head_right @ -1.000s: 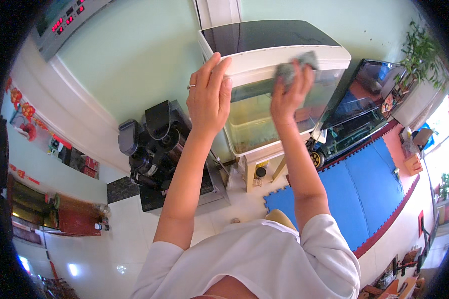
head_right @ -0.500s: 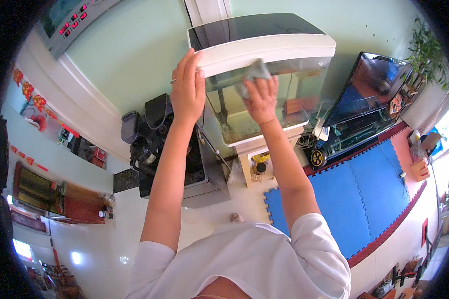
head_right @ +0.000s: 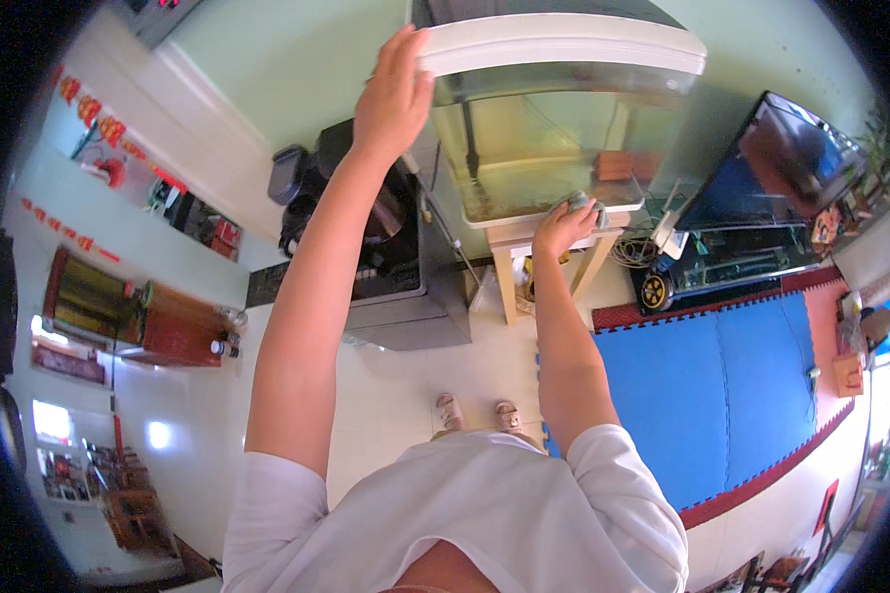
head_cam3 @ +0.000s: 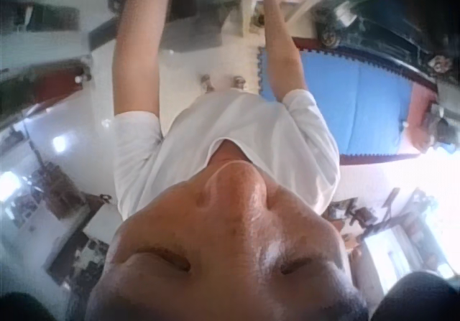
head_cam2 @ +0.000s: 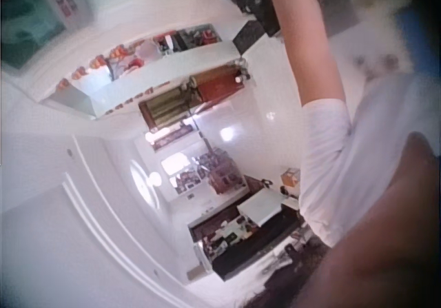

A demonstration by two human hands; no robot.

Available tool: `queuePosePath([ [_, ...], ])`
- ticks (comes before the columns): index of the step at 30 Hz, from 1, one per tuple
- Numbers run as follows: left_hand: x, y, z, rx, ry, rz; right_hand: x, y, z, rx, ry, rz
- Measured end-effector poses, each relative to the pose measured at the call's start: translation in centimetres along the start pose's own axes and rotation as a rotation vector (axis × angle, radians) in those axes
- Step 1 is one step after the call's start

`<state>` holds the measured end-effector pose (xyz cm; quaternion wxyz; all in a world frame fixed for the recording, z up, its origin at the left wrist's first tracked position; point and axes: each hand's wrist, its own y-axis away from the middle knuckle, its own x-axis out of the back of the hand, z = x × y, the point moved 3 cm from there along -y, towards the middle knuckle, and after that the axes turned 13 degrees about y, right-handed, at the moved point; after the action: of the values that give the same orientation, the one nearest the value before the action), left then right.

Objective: The person wipes a cluttered wooden table with a cloth, then moves to clean the glass and top of a fish tank. They proceed to wipe a coffee maker and a water dispenser, then rinse the cloth in a bathroom sink. Finally, they return to the living area to wipe a large wooden cabinet.

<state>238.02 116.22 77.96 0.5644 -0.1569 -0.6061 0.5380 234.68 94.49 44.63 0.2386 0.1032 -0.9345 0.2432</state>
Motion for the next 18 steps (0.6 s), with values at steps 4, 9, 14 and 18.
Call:
queuePosePath([
  [4, 1.9, 0.6, 2.0, 0.031, -0.036, -0.152, -1.4, 4.4, 0.7, 0.07, -0.166, -0.148],
  [9, 9.1, 10.6, 4.1, -0.035, 0.002, -0.171, 4.9, 14.7, -6.4, -0.262, -0.995, -0.944],
  [14, 20.6, 28.2, -1.8, 0.513, 0.39, 0.236, 12.1, 27.8, -19.2, -0.34, -1.049, -1.562],
  [18, 30.3, 45.6, -8.2, 0.985, 0.328, 0.628, 11.7, 38.0, -25.5, -0.444, -1.133, -1.821],
])
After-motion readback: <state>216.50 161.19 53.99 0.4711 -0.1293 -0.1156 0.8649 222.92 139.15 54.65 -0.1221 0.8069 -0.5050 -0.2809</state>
